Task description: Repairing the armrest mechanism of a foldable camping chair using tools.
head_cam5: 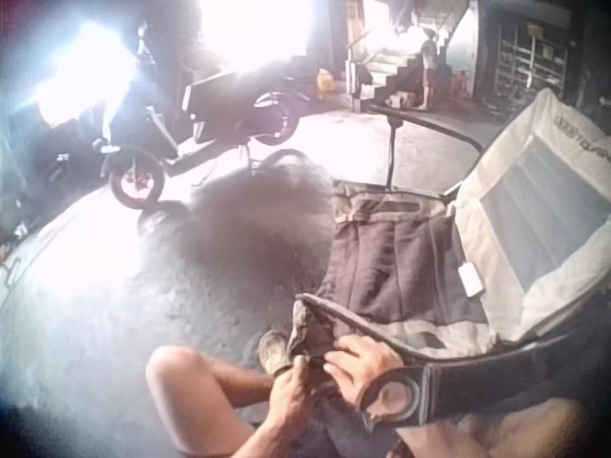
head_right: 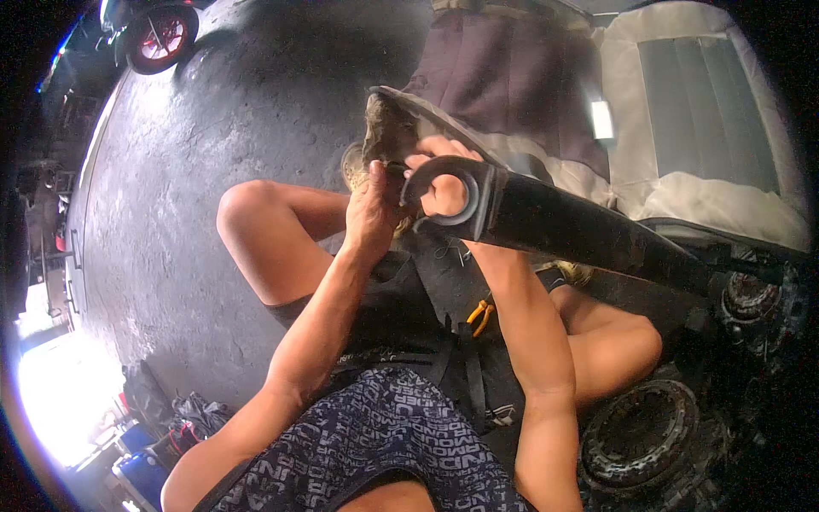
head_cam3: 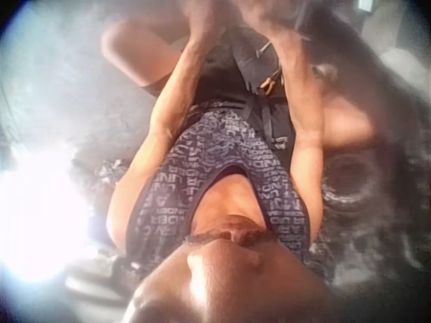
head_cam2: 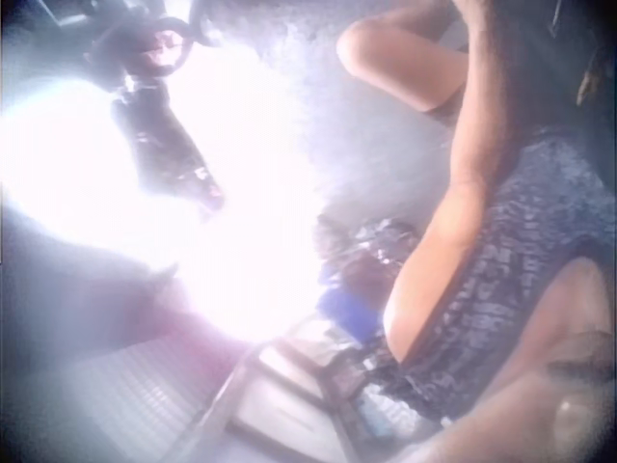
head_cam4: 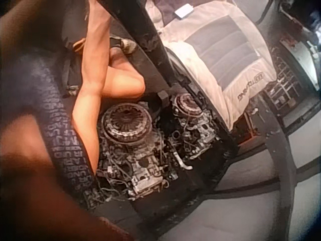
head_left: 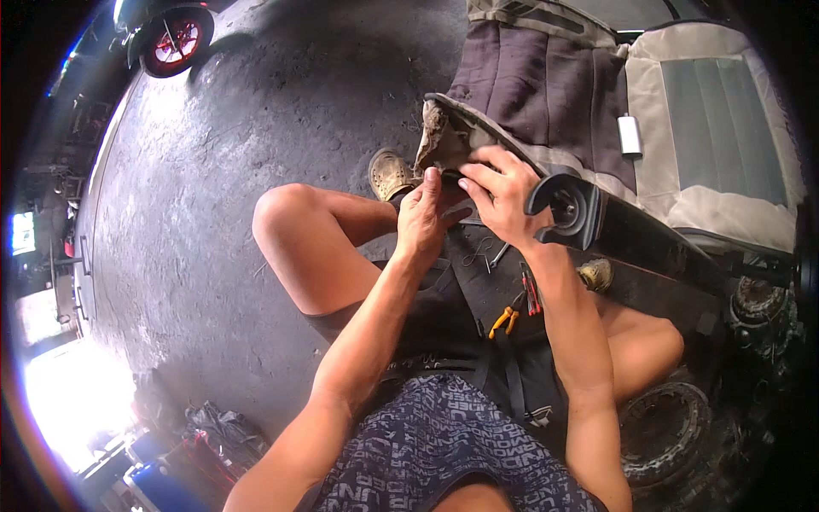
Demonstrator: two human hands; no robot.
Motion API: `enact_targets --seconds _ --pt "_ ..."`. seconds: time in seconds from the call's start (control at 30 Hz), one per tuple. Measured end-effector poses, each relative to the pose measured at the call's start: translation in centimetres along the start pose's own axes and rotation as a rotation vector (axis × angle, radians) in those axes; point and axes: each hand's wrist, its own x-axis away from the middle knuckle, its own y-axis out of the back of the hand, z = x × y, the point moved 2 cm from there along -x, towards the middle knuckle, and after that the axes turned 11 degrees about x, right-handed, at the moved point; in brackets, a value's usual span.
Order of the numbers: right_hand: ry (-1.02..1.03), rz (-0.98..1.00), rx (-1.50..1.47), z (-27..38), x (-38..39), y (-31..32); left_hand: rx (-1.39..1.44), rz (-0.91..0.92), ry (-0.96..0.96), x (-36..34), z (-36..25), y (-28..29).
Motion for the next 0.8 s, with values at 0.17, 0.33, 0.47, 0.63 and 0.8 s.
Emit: enact_targets --seconds 0.17,0.33,0.47,0.63,0.8 --pt "-0.031 0.020 -0.111 -0.6 0.6 0.4 0.036 -0.029 -0.014 -0.2 1.9 0.1" --pt "-0.150 0.061 0.117 2.1 -1.1 0.5 -0.496 0.148 -0.222 -1.5 4.9 -0.1" --pt "-0.062 0.121 0.120 -2.2 3.6 -0.8 -1.092 0.473 -0.336 -3.0 7.3 2.0" --pt "-0.047 0.048 0.135 -1.0 3.5 0.3 0.083 -0.263 0.145 -2.0 -0.3 4.2" --pt "-0.086 -0.023 -0.039 0.1 2.6 0.4 -0.208 0.020 -0.011 -3.7 -3.9 0.7"
